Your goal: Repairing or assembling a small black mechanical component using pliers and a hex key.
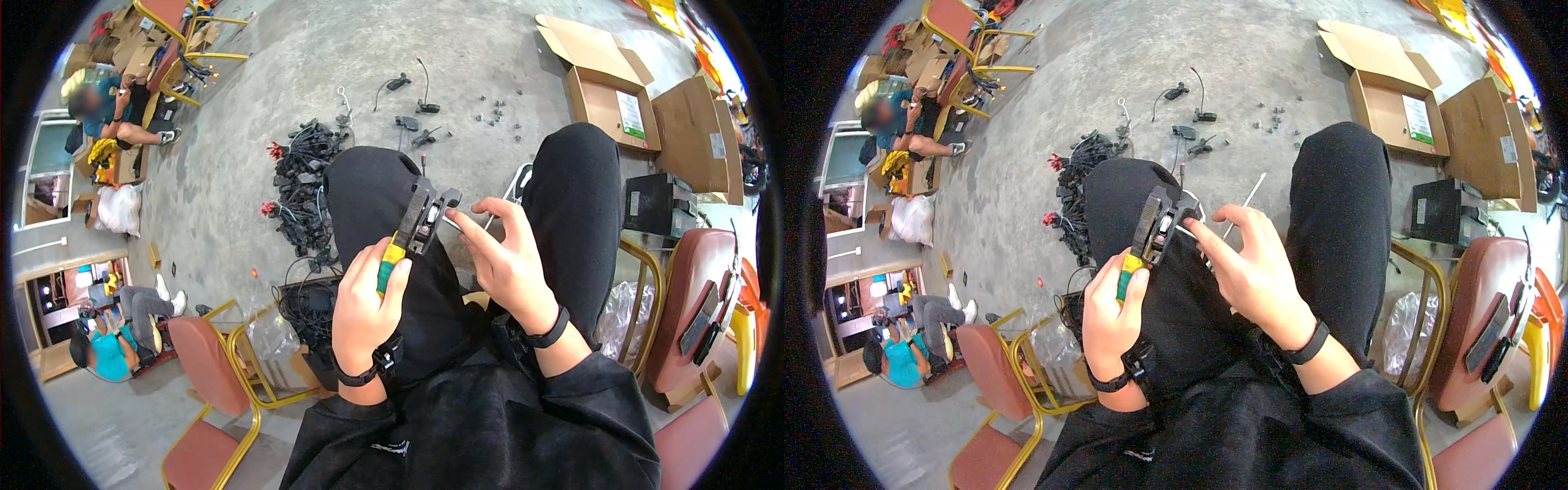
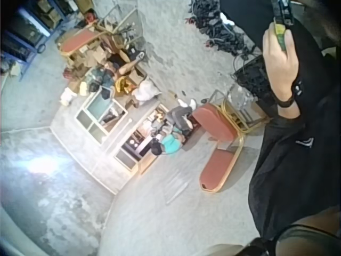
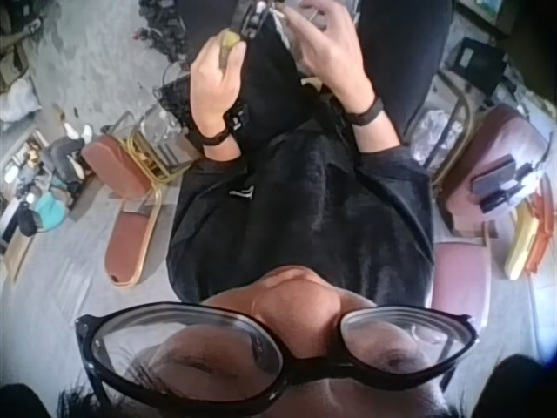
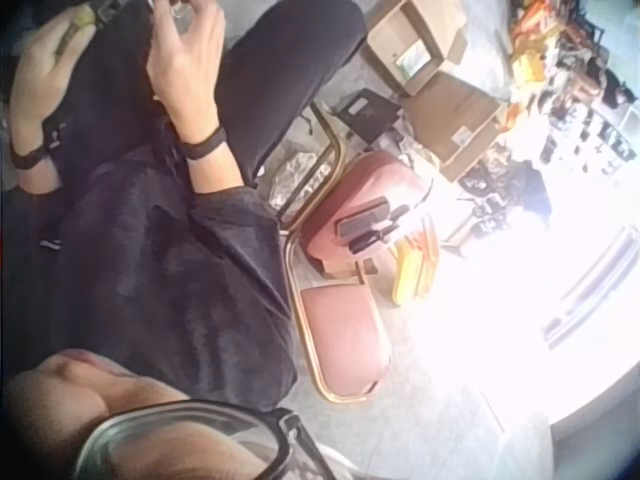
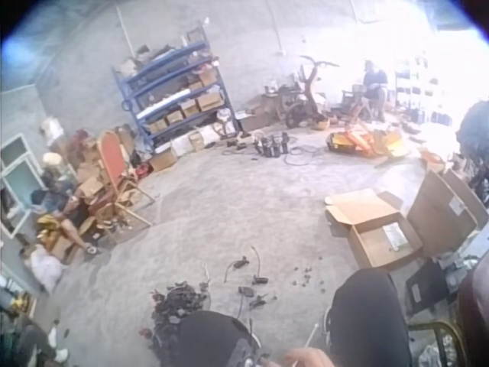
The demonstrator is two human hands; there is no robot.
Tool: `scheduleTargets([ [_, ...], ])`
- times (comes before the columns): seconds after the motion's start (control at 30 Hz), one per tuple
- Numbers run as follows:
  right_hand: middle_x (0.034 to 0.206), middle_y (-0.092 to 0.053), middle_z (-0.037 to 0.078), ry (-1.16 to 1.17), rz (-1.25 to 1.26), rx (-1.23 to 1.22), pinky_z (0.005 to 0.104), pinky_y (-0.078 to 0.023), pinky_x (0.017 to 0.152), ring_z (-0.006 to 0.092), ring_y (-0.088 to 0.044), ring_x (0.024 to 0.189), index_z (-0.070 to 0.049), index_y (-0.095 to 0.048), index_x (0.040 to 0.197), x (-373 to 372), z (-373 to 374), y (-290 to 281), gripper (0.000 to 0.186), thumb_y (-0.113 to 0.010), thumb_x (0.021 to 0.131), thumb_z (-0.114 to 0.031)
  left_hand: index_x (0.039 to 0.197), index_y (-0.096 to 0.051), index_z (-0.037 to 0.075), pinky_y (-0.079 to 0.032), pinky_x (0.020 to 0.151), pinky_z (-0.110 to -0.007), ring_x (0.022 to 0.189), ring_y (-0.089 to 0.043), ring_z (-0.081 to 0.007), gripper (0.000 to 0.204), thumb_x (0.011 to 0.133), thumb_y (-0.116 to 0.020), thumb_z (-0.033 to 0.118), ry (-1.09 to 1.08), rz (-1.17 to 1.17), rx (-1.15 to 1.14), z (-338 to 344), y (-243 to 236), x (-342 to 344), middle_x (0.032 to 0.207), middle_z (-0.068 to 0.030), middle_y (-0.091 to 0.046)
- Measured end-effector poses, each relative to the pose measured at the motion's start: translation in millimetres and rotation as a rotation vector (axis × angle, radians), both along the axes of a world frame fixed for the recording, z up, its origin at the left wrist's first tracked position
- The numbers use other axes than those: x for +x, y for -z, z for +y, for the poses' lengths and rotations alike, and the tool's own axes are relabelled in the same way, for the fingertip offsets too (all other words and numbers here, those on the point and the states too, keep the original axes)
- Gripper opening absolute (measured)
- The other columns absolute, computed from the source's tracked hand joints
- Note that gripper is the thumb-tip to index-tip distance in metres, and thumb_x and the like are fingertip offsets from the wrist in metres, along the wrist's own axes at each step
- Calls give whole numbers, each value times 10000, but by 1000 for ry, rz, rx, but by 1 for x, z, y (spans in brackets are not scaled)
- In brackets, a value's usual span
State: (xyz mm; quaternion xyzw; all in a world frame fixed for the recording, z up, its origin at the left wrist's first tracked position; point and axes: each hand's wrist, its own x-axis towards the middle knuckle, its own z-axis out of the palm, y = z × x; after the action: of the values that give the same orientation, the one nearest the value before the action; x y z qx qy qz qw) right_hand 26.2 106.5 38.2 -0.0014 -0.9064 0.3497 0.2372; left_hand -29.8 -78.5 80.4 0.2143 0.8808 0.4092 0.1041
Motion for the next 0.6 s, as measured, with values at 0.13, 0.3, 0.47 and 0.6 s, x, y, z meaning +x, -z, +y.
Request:
scheduleTargets([
  [0.13, 1043, -523, 142, -17, -18, -104, 369, -455, 843, 304, -539, 976, -88, -638, 1101, 0, -2, 2, 472, -623, 654, 64, 1053, -571, -60, -470, 743, -370, 834, -591, -347, 265, 875, -588, 136, -3, 7, 14, -1, -1, 0, 908, -189, -603],
  [0.3, 1067, -528, 162, 30, 57, 55, 386, -443, 895, 338, -534, 1021, -79, -634, 1093, 0, -1, 4, 515, -589, 602, 71, 1047, -566, -58, -468, 730, -378, 818, -582, -358, 260, 874, -587, 135, 16, 30, -17, 0, -1, 0, 883, -192, -593],
  [0.47, 1039, -544, 153, 2, -3, -129, 366, -464, 840, 311, -556, 965, -68, -641, 1069, 0, -3, 4, 376, -633, 707, 35, 1049, -564, -57, -467, 724, -382, 816, -579, -360, 259, 875, -584, 134, 30, 56, -4, -2, -1, -1, 879, -193, -589],
  [0.6, 817, -590, 136, -95, -202, -550, 311, -499, 658, 232, -617, 723, -30, -622, 1074, 1, -4, 1, 198, -556, 900, -97, 1050, -564, -57, -466, 728, -384, 820, -578, -360, 262, 876, -582, 138, 35, 26, -23, -3, -1, -1, 882, -193, -589],
])
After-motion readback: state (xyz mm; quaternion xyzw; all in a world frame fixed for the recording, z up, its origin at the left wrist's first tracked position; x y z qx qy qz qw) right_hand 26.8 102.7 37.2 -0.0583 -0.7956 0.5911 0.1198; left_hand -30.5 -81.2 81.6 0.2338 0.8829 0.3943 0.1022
